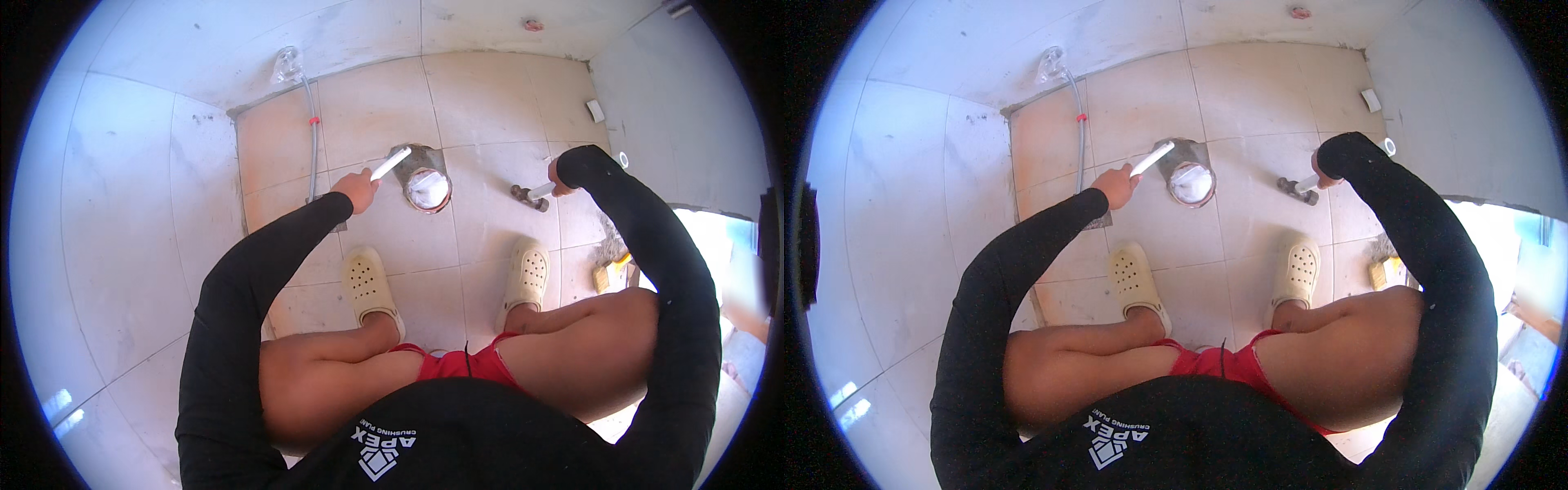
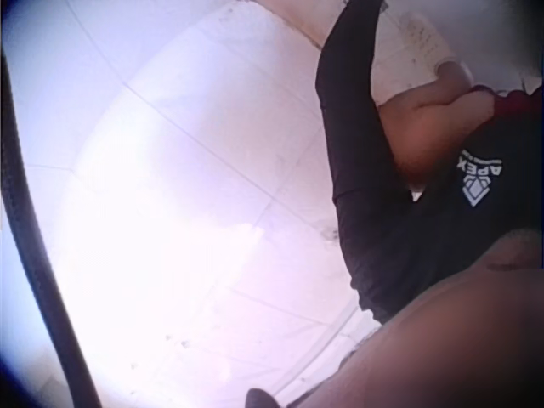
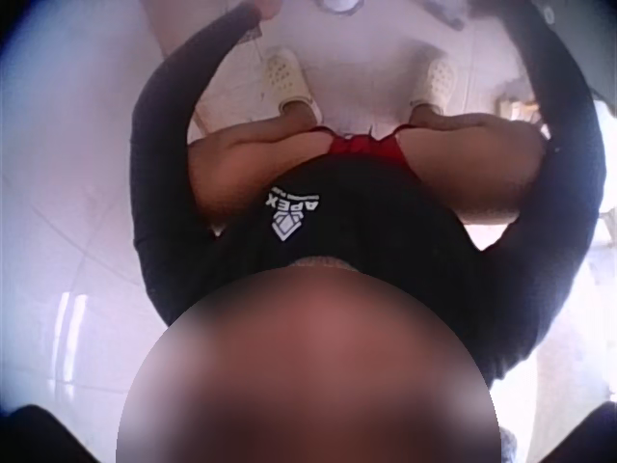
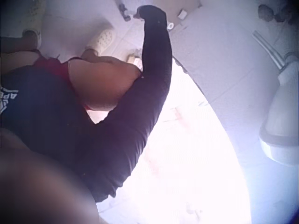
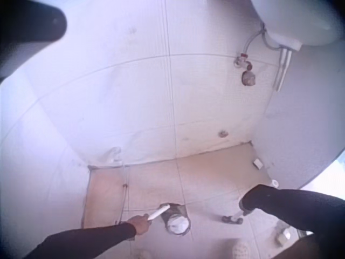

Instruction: The person uses a hammer and chisel to break a pipe protruding from a tiled floor, then scrapes away debris and sweeps the area with a brush. The person repeatedly strikes the pipe, removes fragments, and cleans the surrounding tiles.

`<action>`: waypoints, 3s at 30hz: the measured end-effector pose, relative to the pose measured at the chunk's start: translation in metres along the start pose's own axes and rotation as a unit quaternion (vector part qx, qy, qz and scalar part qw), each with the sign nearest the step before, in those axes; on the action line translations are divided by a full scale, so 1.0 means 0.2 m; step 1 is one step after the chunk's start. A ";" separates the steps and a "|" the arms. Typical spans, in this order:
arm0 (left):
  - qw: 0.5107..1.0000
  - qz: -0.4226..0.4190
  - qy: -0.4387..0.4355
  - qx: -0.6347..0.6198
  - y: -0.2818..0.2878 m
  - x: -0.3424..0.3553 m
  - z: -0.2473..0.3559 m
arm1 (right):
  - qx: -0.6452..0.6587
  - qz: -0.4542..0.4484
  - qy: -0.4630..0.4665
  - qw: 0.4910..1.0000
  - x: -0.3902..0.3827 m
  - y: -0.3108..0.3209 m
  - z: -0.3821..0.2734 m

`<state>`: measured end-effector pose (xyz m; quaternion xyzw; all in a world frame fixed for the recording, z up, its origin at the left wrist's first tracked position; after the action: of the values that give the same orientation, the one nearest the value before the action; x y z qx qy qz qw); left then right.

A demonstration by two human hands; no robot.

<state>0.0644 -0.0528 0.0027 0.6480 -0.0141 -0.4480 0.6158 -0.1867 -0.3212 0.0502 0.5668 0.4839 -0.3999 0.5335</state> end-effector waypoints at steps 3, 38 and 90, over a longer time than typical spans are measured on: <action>1.000 -0.014 0.013 0.004 -0.02 0.01 -0.02 | -0.003 -0.003 -0.006 1.000 0.01 -0.01 0.00; 0.999 -0.040 -0.009 -0.014 -0.07 0.00 0.04 | 0.409 0.654 -0.050 0.635 0.17 0.63 -0.73; 0.997 -0.039 0.001 0.071 0.02 0.08 0.14 | 0.491 0.607 -0.135 0.610 0.30 0.41 -0.59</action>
<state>0.0593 -0.0846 0.0012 0.6910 -0.0198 -0.4688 0.5500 -0.1009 -0.1947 0.0239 0.8476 -0.3175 -0.2338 0.3551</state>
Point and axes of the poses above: each hand's wrist, its own x-axis towards the middle knuckle, its own y-axis out of the back of the hand, z = x × y, the point moved 10 cm from there along x, towards the middle knuckle, and after that the axes turned 15 degrees about y, right-handed, at the moved point
